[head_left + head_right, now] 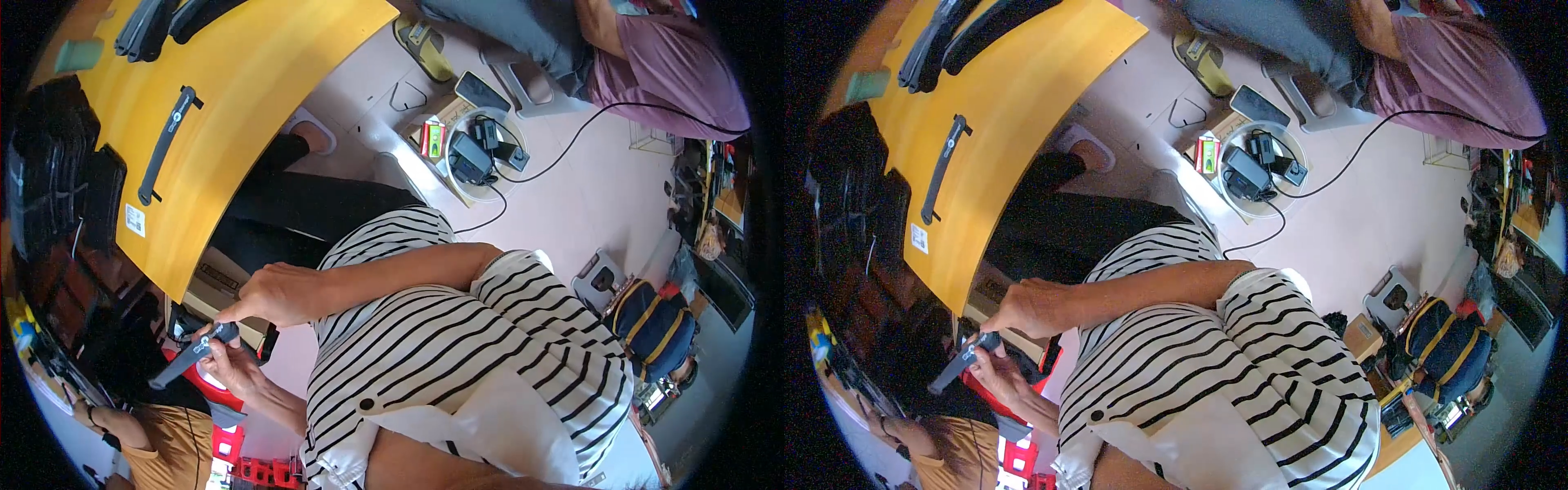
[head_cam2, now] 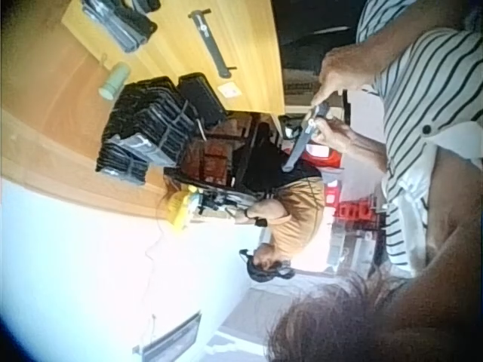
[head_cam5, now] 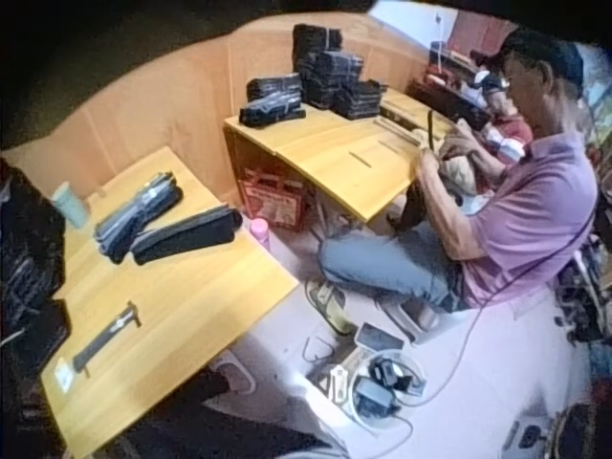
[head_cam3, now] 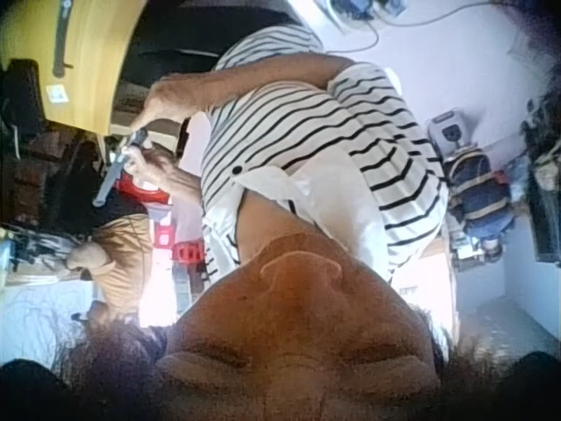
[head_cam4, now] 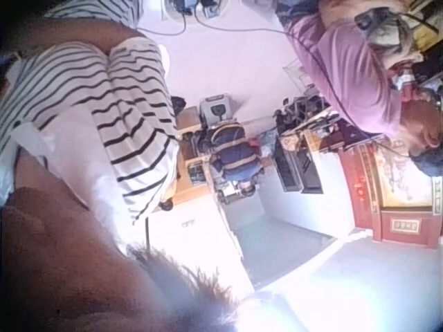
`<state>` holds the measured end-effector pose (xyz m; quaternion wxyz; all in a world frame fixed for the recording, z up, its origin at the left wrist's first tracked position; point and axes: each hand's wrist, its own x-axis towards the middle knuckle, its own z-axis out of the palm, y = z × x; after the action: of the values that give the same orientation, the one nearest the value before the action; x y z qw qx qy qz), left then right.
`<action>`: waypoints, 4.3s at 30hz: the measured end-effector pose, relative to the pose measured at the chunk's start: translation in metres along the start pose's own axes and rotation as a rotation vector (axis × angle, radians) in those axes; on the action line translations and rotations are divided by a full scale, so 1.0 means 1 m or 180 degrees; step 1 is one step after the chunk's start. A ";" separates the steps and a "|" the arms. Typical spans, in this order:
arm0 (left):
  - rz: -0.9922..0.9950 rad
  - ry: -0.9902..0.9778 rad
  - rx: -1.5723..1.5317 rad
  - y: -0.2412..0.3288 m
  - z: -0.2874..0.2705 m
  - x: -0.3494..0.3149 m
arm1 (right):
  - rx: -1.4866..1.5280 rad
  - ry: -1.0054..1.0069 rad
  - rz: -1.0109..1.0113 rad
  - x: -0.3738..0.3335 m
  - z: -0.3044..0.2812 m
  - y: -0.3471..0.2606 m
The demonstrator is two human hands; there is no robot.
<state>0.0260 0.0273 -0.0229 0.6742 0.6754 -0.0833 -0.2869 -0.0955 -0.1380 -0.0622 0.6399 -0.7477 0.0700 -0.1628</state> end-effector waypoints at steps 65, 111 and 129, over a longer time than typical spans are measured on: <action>-0.1119 -0.1269 -0.1102 -0.018 0.010 0.032 | 0.2163 -0.0679 0.1979 0.032 -0.016 -0.014; -0.0620 -0.1568 -0.1040 -0.005 0.075 0.001 | 0.2014 0.0730 0.1078 0.046 -0.018 -0.035; -0.1012 -0.2393 -0.1043 0.007 0.053 -0.047 | 0.1645 0.3149 -0.0271 0.234 -0.211 -0.035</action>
<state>-0.0373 0.0049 0.0006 0.6427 0.4127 -0.1713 -0.6223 0.0500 -0.4019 0.0355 0.6862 -0.4032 0.2895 -0.5318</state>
